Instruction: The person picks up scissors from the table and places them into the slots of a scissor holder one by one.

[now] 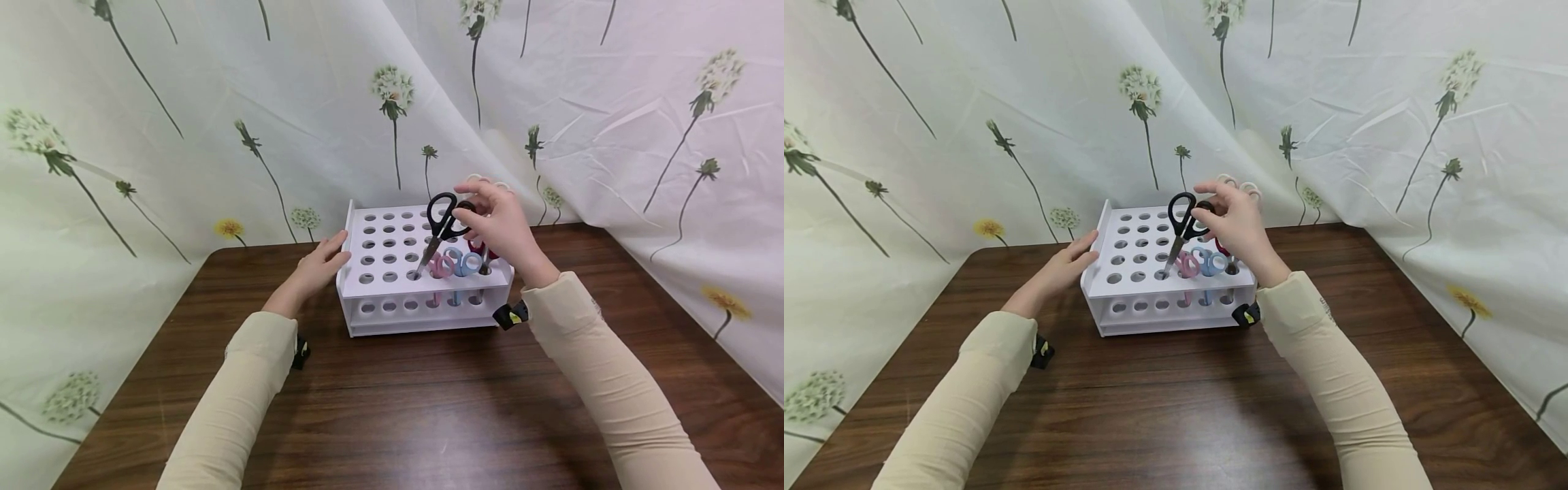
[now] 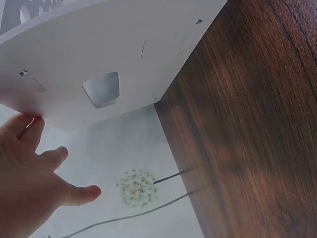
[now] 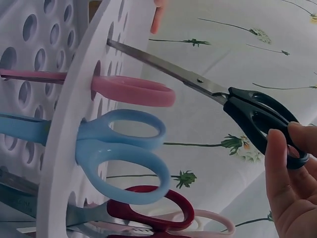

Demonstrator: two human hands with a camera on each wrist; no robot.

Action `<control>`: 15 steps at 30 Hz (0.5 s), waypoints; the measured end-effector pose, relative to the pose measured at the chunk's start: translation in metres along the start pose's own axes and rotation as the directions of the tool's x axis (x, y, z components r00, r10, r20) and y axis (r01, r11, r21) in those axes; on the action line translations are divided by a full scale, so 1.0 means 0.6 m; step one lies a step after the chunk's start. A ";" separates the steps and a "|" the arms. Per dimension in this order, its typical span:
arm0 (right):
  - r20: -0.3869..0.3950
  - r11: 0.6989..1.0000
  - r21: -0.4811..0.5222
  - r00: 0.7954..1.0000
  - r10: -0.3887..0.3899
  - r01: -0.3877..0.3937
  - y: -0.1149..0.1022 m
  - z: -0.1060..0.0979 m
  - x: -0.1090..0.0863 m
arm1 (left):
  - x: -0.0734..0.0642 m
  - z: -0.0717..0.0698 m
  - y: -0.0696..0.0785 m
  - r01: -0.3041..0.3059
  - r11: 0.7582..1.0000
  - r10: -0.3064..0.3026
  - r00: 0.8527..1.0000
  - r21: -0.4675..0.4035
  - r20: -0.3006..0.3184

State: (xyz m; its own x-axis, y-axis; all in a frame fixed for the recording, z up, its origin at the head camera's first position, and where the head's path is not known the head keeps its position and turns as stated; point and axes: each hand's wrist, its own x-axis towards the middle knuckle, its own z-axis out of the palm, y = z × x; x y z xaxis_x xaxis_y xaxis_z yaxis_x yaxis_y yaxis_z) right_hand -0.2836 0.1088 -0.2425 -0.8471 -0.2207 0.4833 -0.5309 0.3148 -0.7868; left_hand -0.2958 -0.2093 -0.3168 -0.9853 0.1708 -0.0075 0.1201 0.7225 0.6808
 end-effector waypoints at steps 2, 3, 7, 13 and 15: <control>0.007 1.000 0.007 1.000 -0.004 0.004 0.002 0.003 0.000 | 0.000 0.000 0.000 0.000 1.000 0.000 1.000 0.000 -0.002; 0.013 1.000 0.010 1.000 -0.006 0.005 0.003 0.004 0.000 | 0.000 0.000 0.000 0.001 1.000 -0.001 1.000 0.000 -0.002; 0.030 0.999 0.034 1.000 -0.008 0.007 0.006 0.010 0.001 | 0.000 0.000 -0.001 0.003 1.000 -0.003 1.000 -0.002 -0.001; 0.051 0.996 0.077 0.998 0.034 -0.038 -0.004 0.018 -0.004 | 0.000 0.000 0.000 -0.005 1.000 0.005 1.000 0.002 0.002; 0.059 0.995 0.084 0.997 0.043 -0.048 0.003 0.020 -0.001 | 0.000 0.000 -0.001 -0.008 1.000 0.008 1.000 0.002 0.004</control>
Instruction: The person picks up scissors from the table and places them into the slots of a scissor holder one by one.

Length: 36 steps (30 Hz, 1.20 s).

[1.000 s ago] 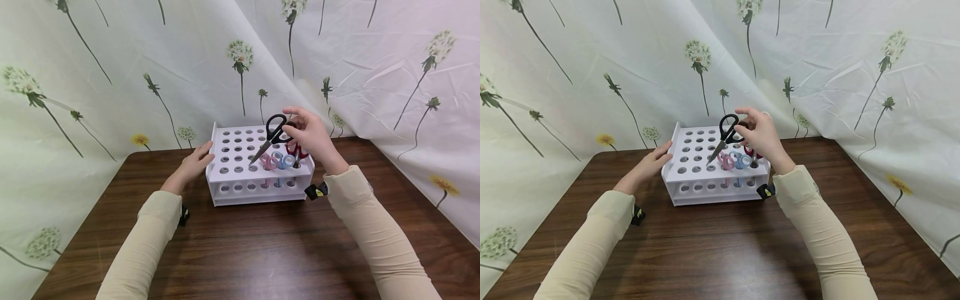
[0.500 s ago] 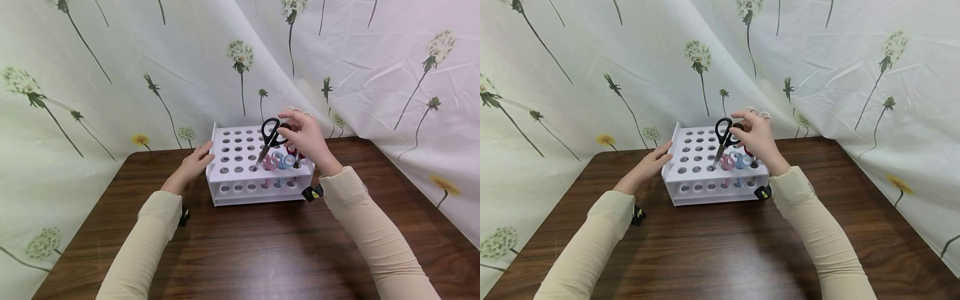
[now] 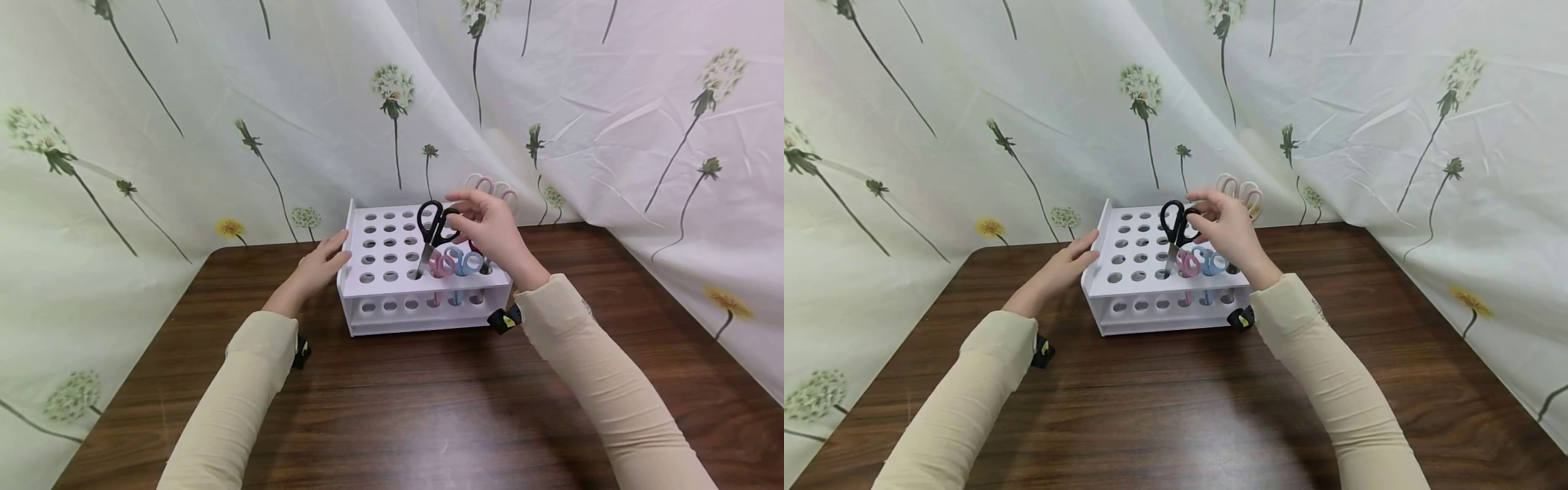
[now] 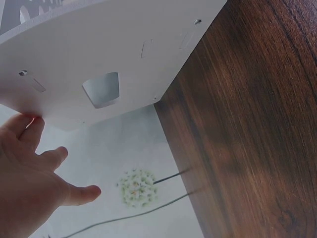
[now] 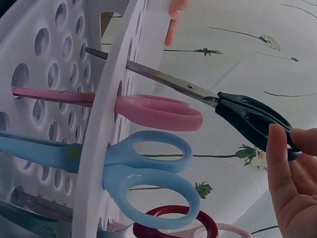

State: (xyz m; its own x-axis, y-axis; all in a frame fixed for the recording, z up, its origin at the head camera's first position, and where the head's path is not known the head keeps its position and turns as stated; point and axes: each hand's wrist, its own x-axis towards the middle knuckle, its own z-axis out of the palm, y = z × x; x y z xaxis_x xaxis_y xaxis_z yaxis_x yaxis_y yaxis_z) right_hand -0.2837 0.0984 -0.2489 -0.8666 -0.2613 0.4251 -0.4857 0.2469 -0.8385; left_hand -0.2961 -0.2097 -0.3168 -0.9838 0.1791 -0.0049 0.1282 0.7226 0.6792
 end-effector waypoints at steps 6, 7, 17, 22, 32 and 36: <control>0.036 0.999 0.006 0.999 0.032 -0.032 0.012 0.007 0.003 | -0.001 0.000 0.000 -0.002 1.000 0.002 1.000 -0.001 -0.001; 0.043 0.999 0.000 0.998 0.036 -0.036 0.013 0.008 0.003 | -0.001 0.000 0.000 -0.001 1.000 0.001 1.000 -0.002 -0.001; 0.103 0.998 -0.043 0.993 0.052 -0.047 0.028 0.025 0.003 | 0.000 0.000 0.000 0.005 1.000 -0.005 1.000 -0.004 0.003; 0.120 0.997 -0.043 0.991 0.066 -0.061 0.026 0.028 0.004 | 0.000 -0.001 0.000 0.000 1.000 0.000 1.000 -0.006 -0.001; 0.135 0.997 -0.047 0.989 0.061 -0.055 0.024 0.036 0.006 | 0.001 0.000 0.000 0.004 1.000 -0.004 1.000 -0.007 0.004; 0.130 0.998 -0.045 0.990 0.046 -0.040 0.022 0.039 0.005 | 0.001 0.001 0.000 -0.002 1.000 0.002 1.000 -0.002 -0.003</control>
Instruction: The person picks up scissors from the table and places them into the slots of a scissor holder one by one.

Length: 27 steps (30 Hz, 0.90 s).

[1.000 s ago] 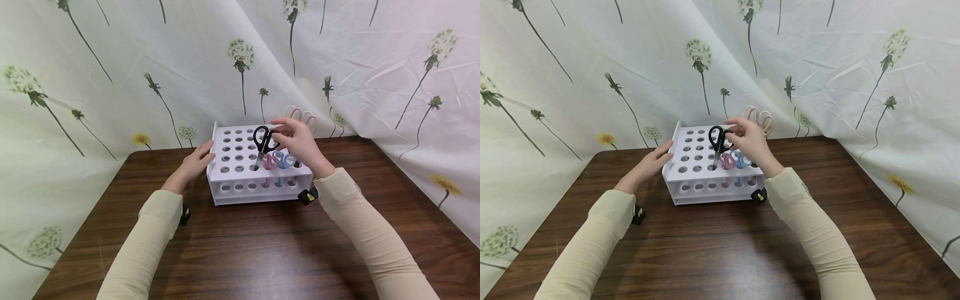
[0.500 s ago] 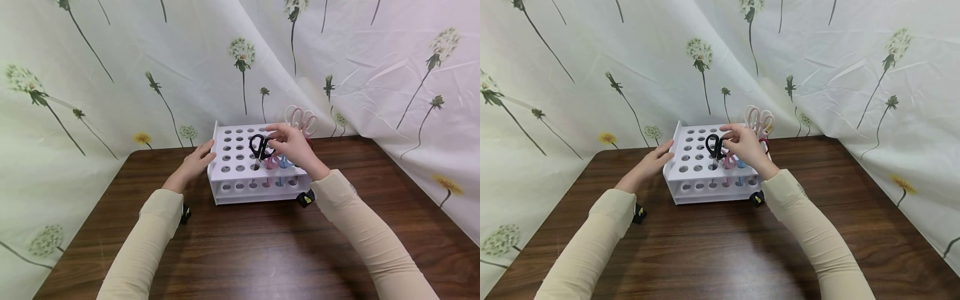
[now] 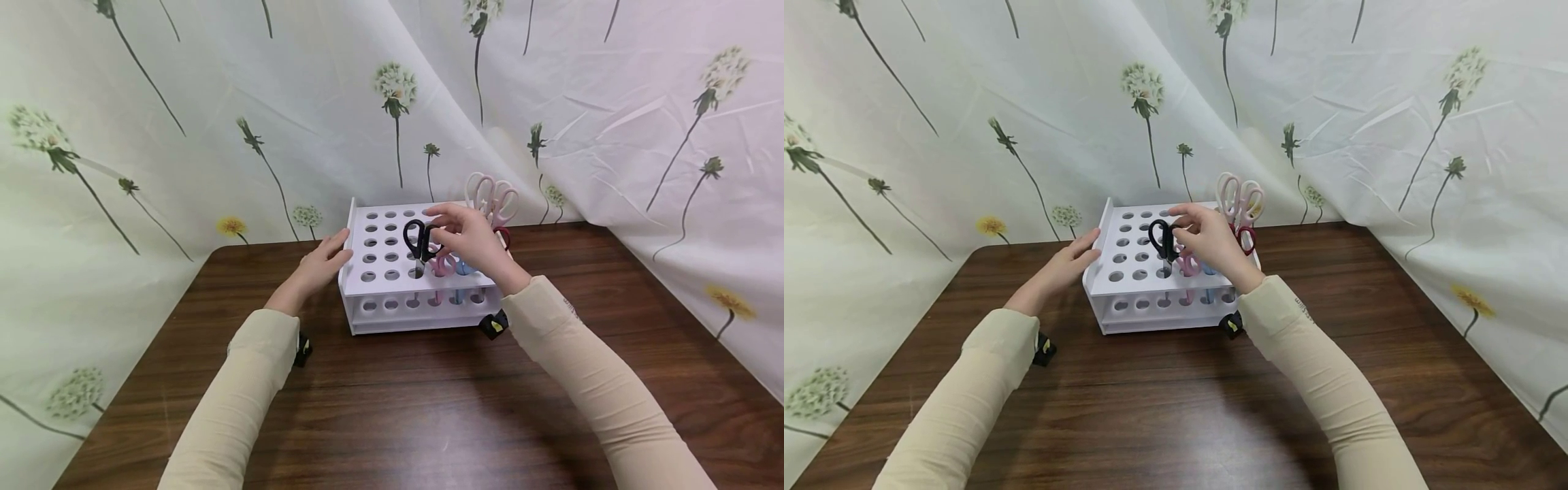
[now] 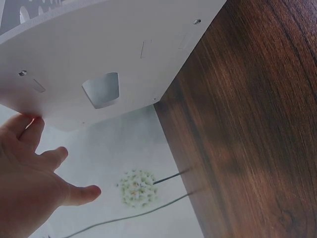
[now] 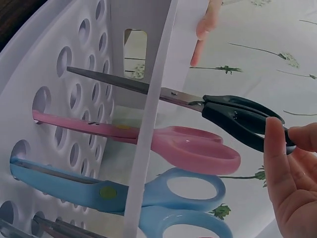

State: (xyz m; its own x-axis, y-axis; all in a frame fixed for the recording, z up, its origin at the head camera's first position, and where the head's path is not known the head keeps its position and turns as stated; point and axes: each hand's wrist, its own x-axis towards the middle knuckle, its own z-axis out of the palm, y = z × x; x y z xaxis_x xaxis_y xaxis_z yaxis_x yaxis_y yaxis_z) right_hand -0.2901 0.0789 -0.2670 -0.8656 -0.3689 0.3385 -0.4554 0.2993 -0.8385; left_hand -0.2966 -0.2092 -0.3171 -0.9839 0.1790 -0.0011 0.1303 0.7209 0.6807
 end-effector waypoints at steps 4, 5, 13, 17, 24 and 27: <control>-0.006 1.000 -0.017 1.000 -0.005 0.005 0.000 0.001 -0.001 | -0.001 0.000 0.001 -0.004 1.000 0.004 1.000 0.005 0.000; -0.009 1.000 -0.018 1.000 -0.007 0.007 0.001 0.001 -0.001 | -0.001 0.000 0.002 -0.003 1.000 0.003 1.000 0.004 0.001; 0.004 1.000 0.023 1.000 0.002 -0.002 0.007 0.010 -0.003 | -0.002 0.000 0.006 0.006 1.000 -0.006 1.000 -0.006 0.009; 0.024 0.999 0.009 0.999 0.038 -0.038 0.013 0.013 -0.004 | -0.002 0.001 0.007 0.005 1.000 -0.005 1.000 -0.001 0.013; 0.025 0.998 -0.019 0.998 0.065 -0.065 0.007 0.007 -0.008 | 0.001 0.000 0.003 -0.005 1.000 0.005 1.000 -0.001 0.008; 0.023 0.998 -0.017 0.997 0.067 -0.067 0.009 0.005 -0.008 | 0.001 -0.001 0.001 -0.008 1.000 0.008 1.000 -0.005 0.007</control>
